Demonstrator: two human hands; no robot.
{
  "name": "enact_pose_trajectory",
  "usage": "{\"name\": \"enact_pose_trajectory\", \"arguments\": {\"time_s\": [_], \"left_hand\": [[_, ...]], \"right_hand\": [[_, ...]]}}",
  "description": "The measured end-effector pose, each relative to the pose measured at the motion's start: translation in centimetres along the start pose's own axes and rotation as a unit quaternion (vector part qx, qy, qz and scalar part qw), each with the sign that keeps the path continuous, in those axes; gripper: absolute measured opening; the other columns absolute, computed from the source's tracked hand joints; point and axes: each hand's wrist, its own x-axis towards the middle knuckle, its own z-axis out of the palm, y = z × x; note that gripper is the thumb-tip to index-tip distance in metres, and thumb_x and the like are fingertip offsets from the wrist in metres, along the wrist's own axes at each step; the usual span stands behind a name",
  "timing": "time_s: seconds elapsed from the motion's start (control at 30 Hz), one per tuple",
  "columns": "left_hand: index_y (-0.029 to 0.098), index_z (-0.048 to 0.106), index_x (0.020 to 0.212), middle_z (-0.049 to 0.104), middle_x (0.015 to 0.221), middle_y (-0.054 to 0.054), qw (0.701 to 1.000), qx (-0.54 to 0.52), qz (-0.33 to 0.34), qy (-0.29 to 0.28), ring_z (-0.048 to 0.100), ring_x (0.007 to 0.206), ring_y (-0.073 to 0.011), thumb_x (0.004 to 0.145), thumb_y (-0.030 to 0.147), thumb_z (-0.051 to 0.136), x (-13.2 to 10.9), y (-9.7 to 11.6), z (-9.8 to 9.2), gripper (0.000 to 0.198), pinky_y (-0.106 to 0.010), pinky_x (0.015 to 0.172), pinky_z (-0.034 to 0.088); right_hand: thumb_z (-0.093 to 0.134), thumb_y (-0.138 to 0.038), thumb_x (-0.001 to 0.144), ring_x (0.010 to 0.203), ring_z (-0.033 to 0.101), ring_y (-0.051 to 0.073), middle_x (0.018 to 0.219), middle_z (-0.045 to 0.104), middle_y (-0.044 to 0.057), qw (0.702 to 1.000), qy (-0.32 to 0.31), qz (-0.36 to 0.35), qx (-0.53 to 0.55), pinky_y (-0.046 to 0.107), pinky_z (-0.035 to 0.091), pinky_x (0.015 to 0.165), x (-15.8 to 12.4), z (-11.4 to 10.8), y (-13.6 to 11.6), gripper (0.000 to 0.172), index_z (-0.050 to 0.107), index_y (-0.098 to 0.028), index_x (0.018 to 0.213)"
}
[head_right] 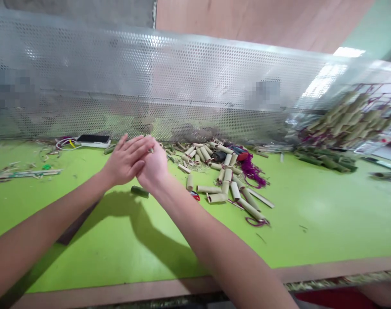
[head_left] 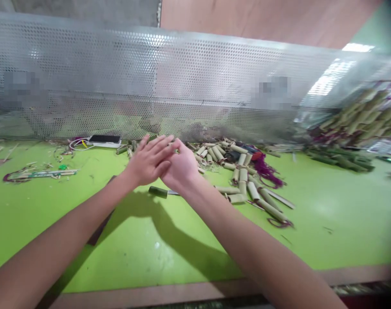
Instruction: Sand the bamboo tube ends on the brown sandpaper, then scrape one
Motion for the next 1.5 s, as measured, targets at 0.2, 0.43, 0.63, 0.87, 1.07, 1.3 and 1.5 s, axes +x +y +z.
{"name": "enact_pose_trajectory", "arguments": {"time_s": [0.2,0.43,0.63,0.87,1.07,1.3,1.5], "left_hand": [[0.02,0.046,0.147,0.044,0.156,-0.011,0.894,-0.305,-0.327,-0.008,0.037,0.146,-0.0284,0.102,0.057,0.008,-1.0,-0.7,1.5,0.07,-0.05,0.12,0.028],[0.018,0.052,0.142,0.059,0.141,-0.015,0.766,-0.553,-0.322,-0.058,0.059,0.126,-0.0319,0.094,0.061,0.03,-1.4,-1.7,-4.7,0.068,-0.05,0.104,0.047],[0.018,0.065,0.129,0.066,0.133,-0.014,0.886,0.162,-0.426,-0.083,0.06,0.122,-0.0391,0.087,0.046,0.054,-4.0,-17.4,-10.3,0.052,-0.05,0.104,0.045],[0.006,0.035,0.153,0.026,0.163,-0.018,0.845,0.284,-0.441,-0.107,0.027,0.149,-0.0373,0.09,0.043,0.047,-6.8,-23.8,-5.8,0.074,-0.058,0.12,0.021],[0.007,0.029,0.156,0.023,0.165,-0.015,0.838,0.31,-0.432,-0.123,0.024,0.15,-0.037,0.095,0.052,0.035,-7.2,-24.1,-4.3,0.076,-0.065,0.119,0.019],[0.014,0.042,0.151,0.029,0.163,-0.012,0.857,0.303,-0.397,-0.122,0.027,0.149,-0.0348,0.097,0.055,0.03,-5.6,-23.2,-3.2,0.07,-0.06,0.121,0.018],[0.018,0.053,0.145,0.034,0.161,-0.013,0.881,0.283,-0.361,-0.117,0.03,0.147,-0.0412,0.095,0.056,0.035,-3.4,-22.6,-1.5,0.065,-0.07,0.117,0.017]], "right_hand": [[0.009,-0.058,0.104,0.151,0.028,0.022,0.163,0.031,0.001,0.999,0.021,-0.04,-0.016,0.047,0.025,0.123,-2.3,-0.2,-1.5,0.065,0.023,-0.026,0.159],[0.02,-0.052,0.105,0.149,0.031,0.026,0.159,0.037,0.01,0.966,-0.007,-0.018,-0.256,0.052,0.025,0.123,0.7,-1.2,4.7,0.062,0.041,-0.016,0.152],[0.038,-0.044,0.103,0.136,0.05,0.03,0.147,0.054,0.011,0.949,-0.078,-0.047,-0.3,0.058,0.041,0.114,-2.7,-4.2,7.6,0.046,0.059,-0.018,0.134],[0.042,-0.035,0.102,0.129,0.057,0.029,0.141,0.059,0.011,0.949,-0.131,-0.032,-0.285,0.061,0.047,0.108,-6.2,-3.5,10.3,0.037,0.063,-0.02,0.128],[0.041,-0.036,0.102,0.126,0.058,0.03,0.141,0.058,0.011,0.955,-0.156,-0.004,-0.253,0.059,0.05,0.104,-6.1,-3.7,10.4,0.037,0.063,-0.019,0.127],[0.038,-0.038,0.102,0.127,0.057,0.03,0.141,0.057,0.011,0.956,-0.176,0.011,-0.234,0.058,0.05,0.104,-6.3,-3.8,9.7,0.038,0.064,-0.02,0.124],[0.037,-0.037,0.102,0.128,0.056,0.03,0.142,0.056,0.01,0.956,-0.184,0.022,-0.225,0.058,0.049,0.105,-6.3,-3.9,9.5,0.038,0.066,-0.021,0.12]]}}
